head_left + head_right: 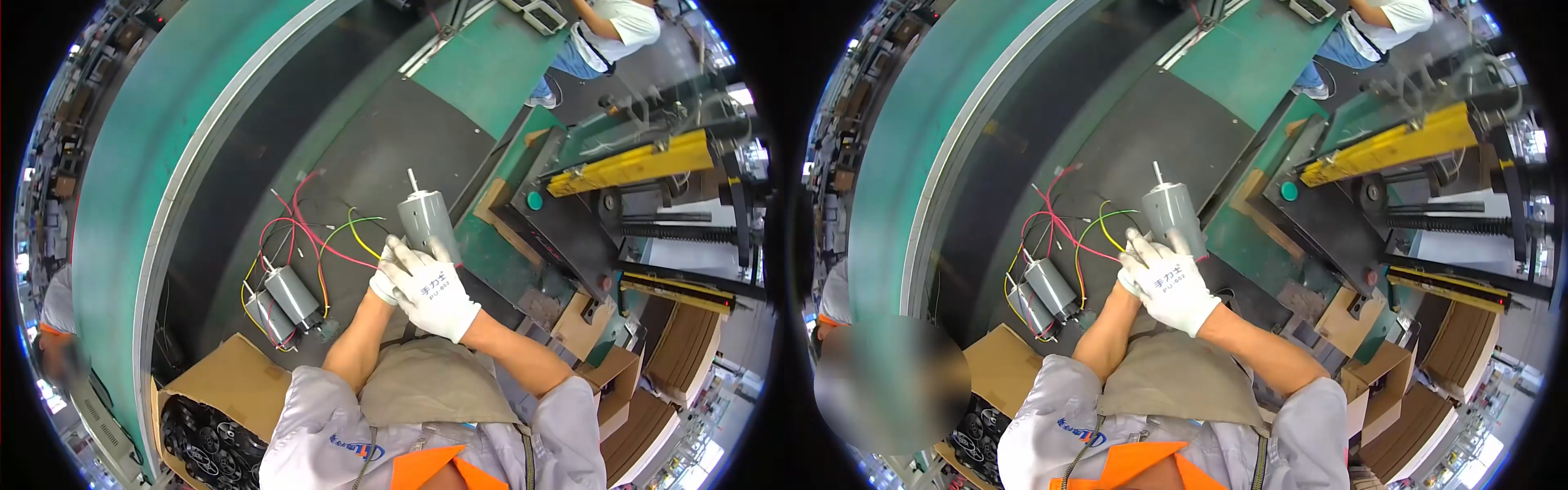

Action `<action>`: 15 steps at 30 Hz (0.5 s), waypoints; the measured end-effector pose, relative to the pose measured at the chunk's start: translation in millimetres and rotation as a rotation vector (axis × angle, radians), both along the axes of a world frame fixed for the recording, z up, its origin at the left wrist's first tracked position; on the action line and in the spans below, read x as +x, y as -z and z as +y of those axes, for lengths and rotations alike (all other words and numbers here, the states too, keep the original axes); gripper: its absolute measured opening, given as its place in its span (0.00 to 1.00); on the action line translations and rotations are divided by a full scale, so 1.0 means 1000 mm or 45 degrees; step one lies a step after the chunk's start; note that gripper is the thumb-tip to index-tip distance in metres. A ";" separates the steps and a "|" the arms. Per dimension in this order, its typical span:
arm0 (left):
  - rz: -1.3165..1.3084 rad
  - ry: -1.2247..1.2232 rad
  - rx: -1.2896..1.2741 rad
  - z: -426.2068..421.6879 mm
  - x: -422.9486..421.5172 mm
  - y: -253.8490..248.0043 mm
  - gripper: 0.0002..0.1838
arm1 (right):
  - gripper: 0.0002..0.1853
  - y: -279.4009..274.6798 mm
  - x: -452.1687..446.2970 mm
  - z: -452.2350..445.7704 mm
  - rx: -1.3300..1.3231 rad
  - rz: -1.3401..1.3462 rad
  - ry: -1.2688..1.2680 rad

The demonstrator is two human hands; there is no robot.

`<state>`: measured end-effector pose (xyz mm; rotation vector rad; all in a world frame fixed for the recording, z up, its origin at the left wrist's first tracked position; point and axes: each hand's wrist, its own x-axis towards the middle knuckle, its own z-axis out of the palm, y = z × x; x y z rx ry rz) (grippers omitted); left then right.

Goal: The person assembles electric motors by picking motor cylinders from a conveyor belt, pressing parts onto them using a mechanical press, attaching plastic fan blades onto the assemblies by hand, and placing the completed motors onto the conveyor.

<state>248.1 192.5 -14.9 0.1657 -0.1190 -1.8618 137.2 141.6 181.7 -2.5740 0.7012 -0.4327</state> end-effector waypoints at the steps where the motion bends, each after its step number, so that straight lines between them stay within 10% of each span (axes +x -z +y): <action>1: -0.459 0.060 -0.097 0.005 -0.009 0.036 0.35 | 0.19 -0.005 -0.011 -0.004 -0.012 -0.005 0.010; 6: -0.216 0.123 0.111 -0.007 -0.057 -0.105 0.58 | 0.16 -0.029 -0.087 -0.069 0.447 -0.500 0.823; 9: -0.200 0.270 -0.061 0.001 -0.102 -0.142 0.56 | 0.18 -0.001 -0.143 -0.093 1.725 -0.735 0.433; 15: -0.625 0.208 -0.035 0.022 -0.170 -0.151 0.45 | 0.17 -0.013 -0.219 -0.060 1.238 -0.586 0.666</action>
